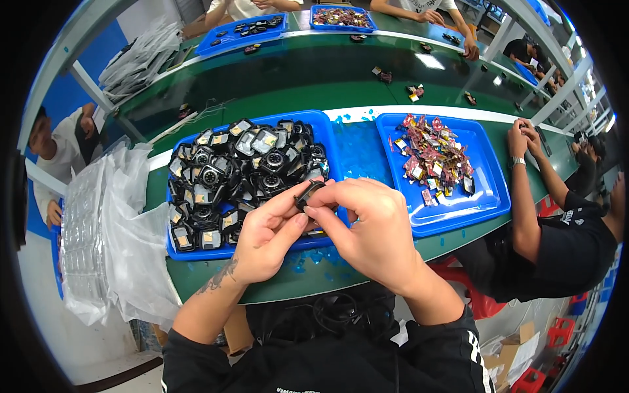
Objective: Assembling small electronic components for smartwatches on a factory production line.
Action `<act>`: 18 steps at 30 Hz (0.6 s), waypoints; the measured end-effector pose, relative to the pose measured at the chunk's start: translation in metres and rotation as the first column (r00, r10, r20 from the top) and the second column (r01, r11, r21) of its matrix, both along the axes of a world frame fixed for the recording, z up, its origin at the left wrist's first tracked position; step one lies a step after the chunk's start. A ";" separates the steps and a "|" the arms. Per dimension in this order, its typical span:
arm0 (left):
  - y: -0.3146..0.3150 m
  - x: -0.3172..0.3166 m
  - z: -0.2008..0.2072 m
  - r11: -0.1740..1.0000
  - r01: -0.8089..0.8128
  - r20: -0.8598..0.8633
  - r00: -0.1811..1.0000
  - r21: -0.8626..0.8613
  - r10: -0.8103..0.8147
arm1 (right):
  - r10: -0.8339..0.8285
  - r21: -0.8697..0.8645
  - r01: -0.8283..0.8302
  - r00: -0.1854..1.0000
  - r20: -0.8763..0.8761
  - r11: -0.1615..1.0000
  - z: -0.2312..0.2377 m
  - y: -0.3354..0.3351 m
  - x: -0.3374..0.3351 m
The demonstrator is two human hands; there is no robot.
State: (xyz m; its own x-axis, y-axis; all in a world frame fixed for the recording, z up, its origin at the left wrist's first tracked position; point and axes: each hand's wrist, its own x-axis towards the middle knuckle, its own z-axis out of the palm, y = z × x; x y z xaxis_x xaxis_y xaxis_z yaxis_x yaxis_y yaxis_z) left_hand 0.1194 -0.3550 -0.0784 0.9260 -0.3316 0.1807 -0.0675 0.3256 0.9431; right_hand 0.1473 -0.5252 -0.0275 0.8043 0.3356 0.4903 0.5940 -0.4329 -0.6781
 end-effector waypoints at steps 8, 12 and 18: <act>-0.001 0.000 0.003 0.998 0.014 0.033 0.999 0.065 -0.016 | 0.010 -0.068 -0.003 0.995 0.100 0.998 -0.002 -0.006 0.004; -0.003 -0.003 0.006 0.998 0.049 0.017 0.999 0.041 -0.050 | -0.019 -0.078 0.030 0.990 0.142 0.997 0.001 -0.007 0.001; -0.003 -0.003 0.006 0.999 0.054 -0.019 0.998 0.011 -0.053 | 0.005 -0.033 -0.002 0.995 0.100 0.999 -0.007 -0.008 0.000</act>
